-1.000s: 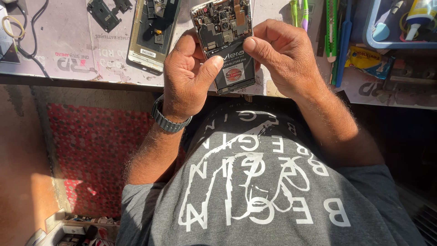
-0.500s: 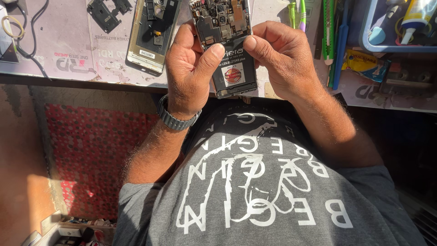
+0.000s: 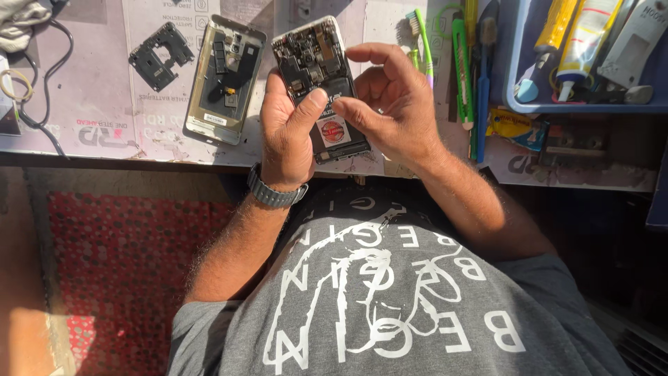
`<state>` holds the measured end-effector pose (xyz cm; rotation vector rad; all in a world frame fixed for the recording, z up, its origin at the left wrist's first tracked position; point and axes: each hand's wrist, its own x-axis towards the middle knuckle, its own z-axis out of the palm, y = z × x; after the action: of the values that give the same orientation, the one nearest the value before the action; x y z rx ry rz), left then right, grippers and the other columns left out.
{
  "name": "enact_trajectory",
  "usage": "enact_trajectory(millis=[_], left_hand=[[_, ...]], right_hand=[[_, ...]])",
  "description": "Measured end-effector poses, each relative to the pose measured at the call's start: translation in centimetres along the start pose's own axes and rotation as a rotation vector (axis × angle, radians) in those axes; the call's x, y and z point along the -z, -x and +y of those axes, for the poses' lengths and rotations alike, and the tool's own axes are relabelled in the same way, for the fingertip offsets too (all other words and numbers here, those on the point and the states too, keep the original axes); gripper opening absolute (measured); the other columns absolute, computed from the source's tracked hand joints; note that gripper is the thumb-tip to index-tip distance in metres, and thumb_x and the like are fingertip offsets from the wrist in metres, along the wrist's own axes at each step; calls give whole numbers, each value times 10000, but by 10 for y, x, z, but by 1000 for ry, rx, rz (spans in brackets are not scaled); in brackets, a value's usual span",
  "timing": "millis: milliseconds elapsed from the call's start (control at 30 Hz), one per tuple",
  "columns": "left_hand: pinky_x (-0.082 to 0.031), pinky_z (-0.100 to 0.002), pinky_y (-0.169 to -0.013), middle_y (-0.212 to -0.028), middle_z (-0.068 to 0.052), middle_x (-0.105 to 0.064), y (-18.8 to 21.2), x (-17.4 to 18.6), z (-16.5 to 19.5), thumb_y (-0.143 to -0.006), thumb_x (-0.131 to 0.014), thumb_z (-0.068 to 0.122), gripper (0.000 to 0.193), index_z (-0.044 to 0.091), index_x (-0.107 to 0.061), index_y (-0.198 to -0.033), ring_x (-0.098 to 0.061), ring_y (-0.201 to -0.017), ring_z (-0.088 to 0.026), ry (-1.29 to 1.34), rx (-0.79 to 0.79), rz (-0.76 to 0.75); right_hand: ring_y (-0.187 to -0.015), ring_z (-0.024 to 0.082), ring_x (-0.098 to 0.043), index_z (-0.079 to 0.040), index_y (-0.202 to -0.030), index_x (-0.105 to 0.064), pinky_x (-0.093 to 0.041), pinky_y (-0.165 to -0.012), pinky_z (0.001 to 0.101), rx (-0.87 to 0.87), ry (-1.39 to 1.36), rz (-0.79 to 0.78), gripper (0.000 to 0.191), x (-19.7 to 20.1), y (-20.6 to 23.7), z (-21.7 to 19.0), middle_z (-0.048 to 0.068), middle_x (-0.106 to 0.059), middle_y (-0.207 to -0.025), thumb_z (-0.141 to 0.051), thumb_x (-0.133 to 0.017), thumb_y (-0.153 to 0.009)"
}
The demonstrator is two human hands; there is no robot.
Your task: The person applies adhesive from a tube onto a disassembled smartphone chassis, then uses a metal pry tool to work along the edges of the phone body. They insert a replacement battery into the phone, press it into place, and cut a piece of tape with scissors to secure the battery inside the device.
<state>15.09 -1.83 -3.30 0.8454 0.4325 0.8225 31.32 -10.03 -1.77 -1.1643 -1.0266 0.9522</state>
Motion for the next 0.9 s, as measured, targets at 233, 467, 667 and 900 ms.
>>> enact_trajectory(millis=[233,467,667,900], left_hand=[[-537,-304,-1025,-1233,-96,-648,2,1,4,-1042,-608,48,335,-3,-464,-1341,-625,-1114,-124,-115,-7,-14],[-562,-288,-985,-1205,-93,-645,4,6,-5,-1038,-613,64,346,-5,-446,-1333,-632,-1081,-105,-255,-70,-16],[-583,-291,-931,-1164,-93,-662,7,10,-11,-1017,-617,57,312,-2,-469,-1285,-652,-1021,-102,-178,-89,34],[-571,-275,-933,-1153,-74,-660,3,13,-14,-1003,-627,45,299,6,-507,-1274,-637,-1000,-89,-110,-158,64]], right_hand=[[-943,121,-706,53,-1416,-472,-607,-826,246,111,172,91,461,-1,1,-10,140,-724,-1028,-27,-741,-1051],[-704,57,-654,31,-1322,-564,-547,-586,186,-159,243,206,340,-1,-1,3,75,-728,-903,-146,-661,-1048],[-721,52,-676,0,-1298,-588,-564,-593,191,-159,364,233,264,-1,0,15,59,-751,-953,-104,-632,-1060],[-768,117,-703,-24,-1180,-636,-582,-634,235,68,650,164,332,-5,-4,13,74,-748,-1057,83,-729,-880]])
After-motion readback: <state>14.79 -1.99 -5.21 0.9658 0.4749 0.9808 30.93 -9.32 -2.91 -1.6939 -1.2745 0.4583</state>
